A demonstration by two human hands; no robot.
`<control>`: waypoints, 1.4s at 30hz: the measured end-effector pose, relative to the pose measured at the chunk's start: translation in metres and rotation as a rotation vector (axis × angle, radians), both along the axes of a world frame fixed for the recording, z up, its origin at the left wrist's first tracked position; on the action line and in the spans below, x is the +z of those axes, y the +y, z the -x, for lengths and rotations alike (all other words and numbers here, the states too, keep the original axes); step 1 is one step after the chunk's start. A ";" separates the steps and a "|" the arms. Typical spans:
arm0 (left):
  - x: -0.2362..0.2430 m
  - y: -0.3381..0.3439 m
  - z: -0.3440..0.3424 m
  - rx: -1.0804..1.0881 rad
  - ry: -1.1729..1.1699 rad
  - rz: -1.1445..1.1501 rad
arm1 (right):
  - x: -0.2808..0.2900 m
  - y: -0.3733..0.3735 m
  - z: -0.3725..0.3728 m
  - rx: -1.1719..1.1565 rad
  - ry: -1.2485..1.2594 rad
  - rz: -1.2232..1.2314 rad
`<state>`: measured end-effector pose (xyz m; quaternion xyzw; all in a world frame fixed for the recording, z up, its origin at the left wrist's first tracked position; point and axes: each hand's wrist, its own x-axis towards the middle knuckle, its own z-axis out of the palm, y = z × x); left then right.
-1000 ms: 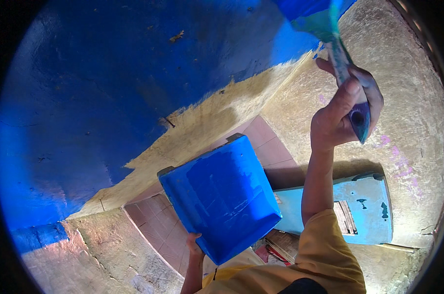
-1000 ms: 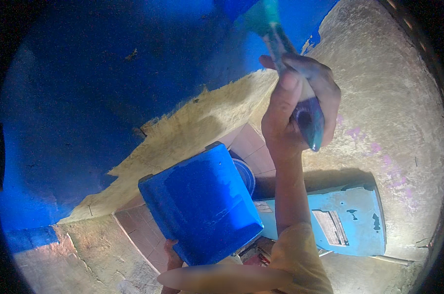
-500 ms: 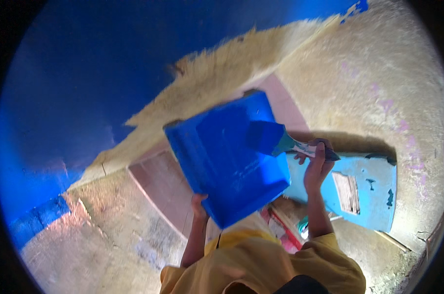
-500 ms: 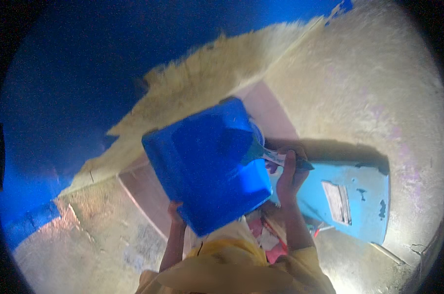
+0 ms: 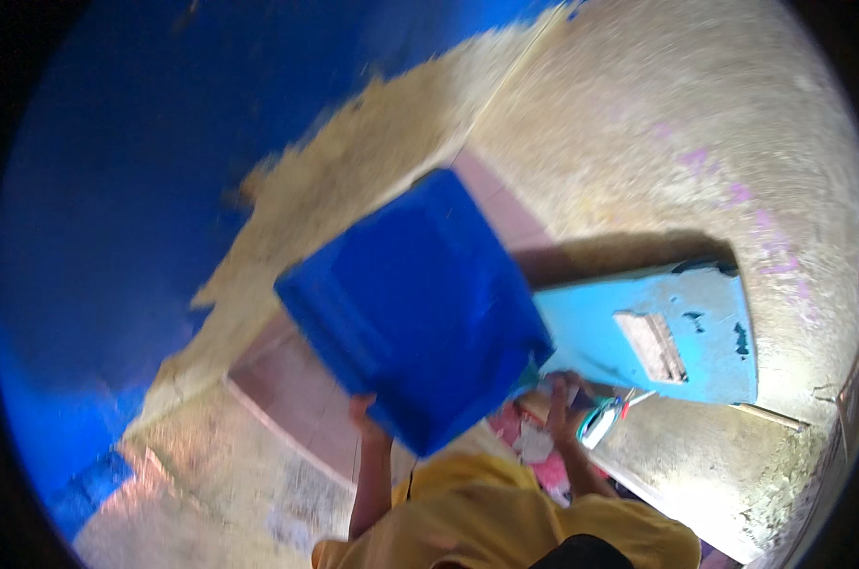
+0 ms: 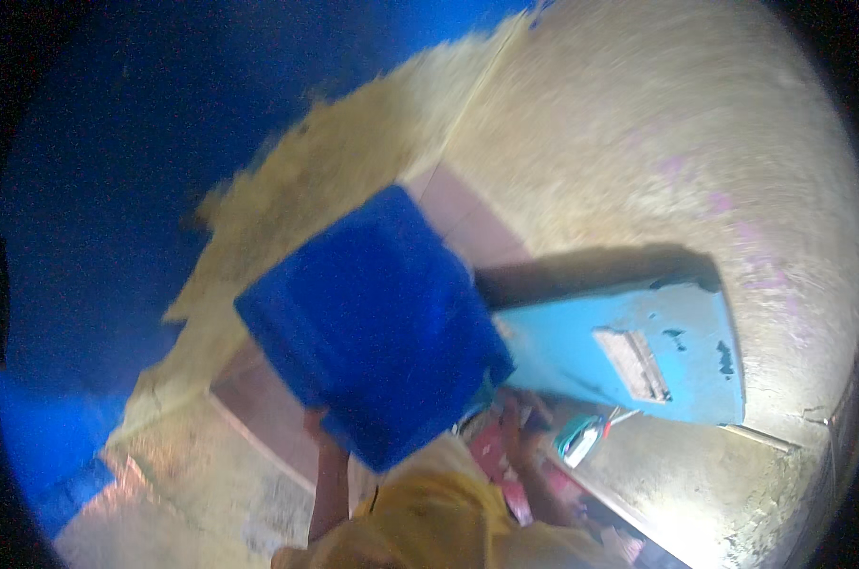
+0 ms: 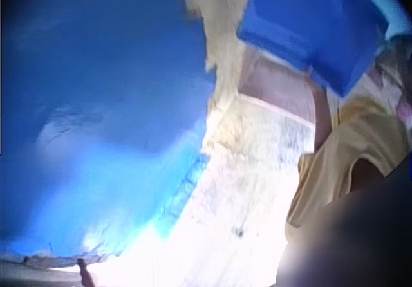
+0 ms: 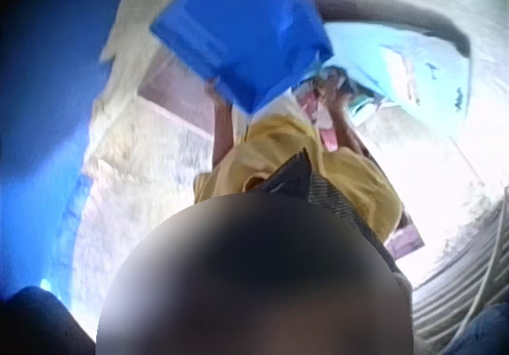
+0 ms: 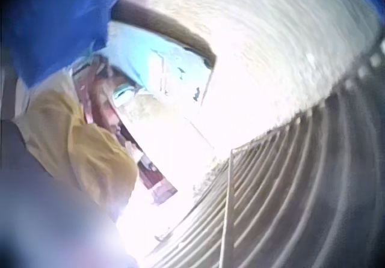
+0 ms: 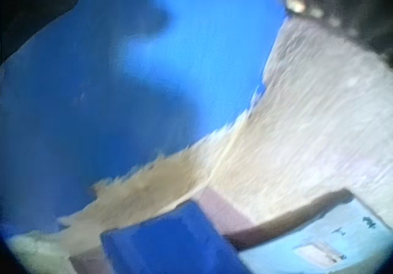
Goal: The person is using a brush to apply blue paint to the upper corners and ceiling of a room, dipping the brush into a blue tray held by hand.
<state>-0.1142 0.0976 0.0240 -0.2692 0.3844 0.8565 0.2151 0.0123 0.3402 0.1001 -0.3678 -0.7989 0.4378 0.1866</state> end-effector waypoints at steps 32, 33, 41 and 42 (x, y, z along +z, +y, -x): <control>0.023 0.016 0.026 -0.272 -0.086 -0.013 | -0.007 0.069 -0.004 0.011 -0.261 0.507; 0.026 0.017 0.027 -0.292 -0.105 0.036 | -0.006 0.073 -0.005 0.088 -0.224 0.576; 0.047 0.016 0.026 -0.383 -0.071 0.296 | -0.037 0.085 -0.021 0.100 -0.209 0.836; 0.047 0.013 0.027 -0.359 -0.080 0.219 | -0.044 0.079 -0.025 0.086 -0.242 0.772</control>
